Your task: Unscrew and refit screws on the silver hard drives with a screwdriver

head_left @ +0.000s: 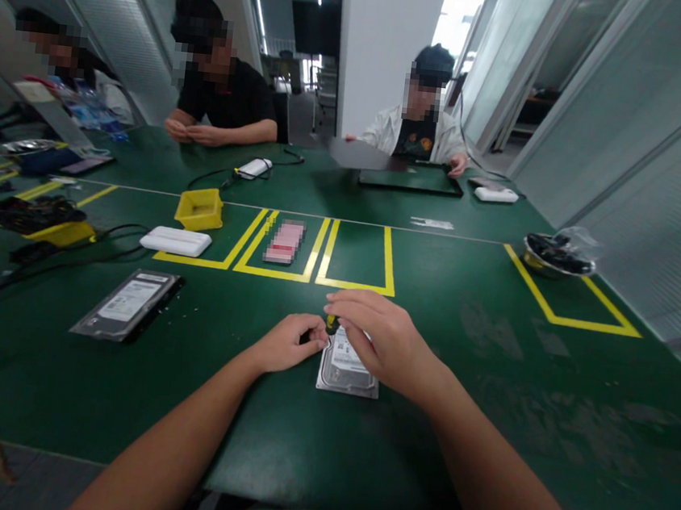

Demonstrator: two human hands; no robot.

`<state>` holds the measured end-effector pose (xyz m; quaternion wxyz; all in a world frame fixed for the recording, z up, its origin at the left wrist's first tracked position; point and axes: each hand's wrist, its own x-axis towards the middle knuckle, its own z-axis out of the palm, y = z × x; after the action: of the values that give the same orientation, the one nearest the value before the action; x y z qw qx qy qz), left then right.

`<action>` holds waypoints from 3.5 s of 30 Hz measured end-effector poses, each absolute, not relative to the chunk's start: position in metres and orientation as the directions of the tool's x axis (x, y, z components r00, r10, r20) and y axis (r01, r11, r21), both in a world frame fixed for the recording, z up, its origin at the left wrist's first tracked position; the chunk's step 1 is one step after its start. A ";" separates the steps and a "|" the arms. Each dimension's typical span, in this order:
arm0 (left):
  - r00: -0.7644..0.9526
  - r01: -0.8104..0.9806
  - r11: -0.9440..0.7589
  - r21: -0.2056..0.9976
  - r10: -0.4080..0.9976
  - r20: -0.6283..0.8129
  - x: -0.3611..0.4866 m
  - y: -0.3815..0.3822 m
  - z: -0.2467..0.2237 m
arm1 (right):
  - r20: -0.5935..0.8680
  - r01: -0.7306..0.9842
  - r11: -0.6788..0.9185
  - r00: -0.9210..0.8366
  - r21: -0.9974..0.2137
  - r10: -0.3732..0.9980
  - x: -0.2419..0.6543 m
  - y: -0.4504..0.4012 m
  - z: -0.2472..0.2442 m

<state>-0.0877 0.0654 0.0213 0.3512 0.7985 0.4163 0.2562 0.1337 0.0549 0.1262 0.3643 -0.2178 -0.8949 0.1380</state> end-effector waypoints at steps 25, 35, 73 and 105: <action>0.522 0.473 -0.414 0.778 0.843 0.130 -0.087 0.066 0.020 | 0.518 0.399 0.834 -0.655 -0.382 0.550 0.133 0.050 0.128; 0.519 0.493 -0.409 0.768 0.847 0.118 -0.088 0.065 0.020 | 0.528 0.333 0.845 -0.668 -0.418 0.525 0.132 0.051 0.128; 0.532 0.469 -0.410 0.782 0.838 0.121 -0.090 0.066 0.020 | 0.713 0.034 0.729 -0.186 -0.683 0.676 0.092 0.051 0.091; 0.543 0.486 -0.406 0.774 0.834 0.096 -0.095 0.068 0.022 | 0.577 0.262 0.819 -0.602 -0.510 0.552 0.119 0.070 0.123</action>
<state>-0.0955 0.0677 0.0220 0.3578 0.8023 0.4114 0.2429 0.1190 0.0697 0.1226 0.3807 -0.2326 -0.8745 0.1903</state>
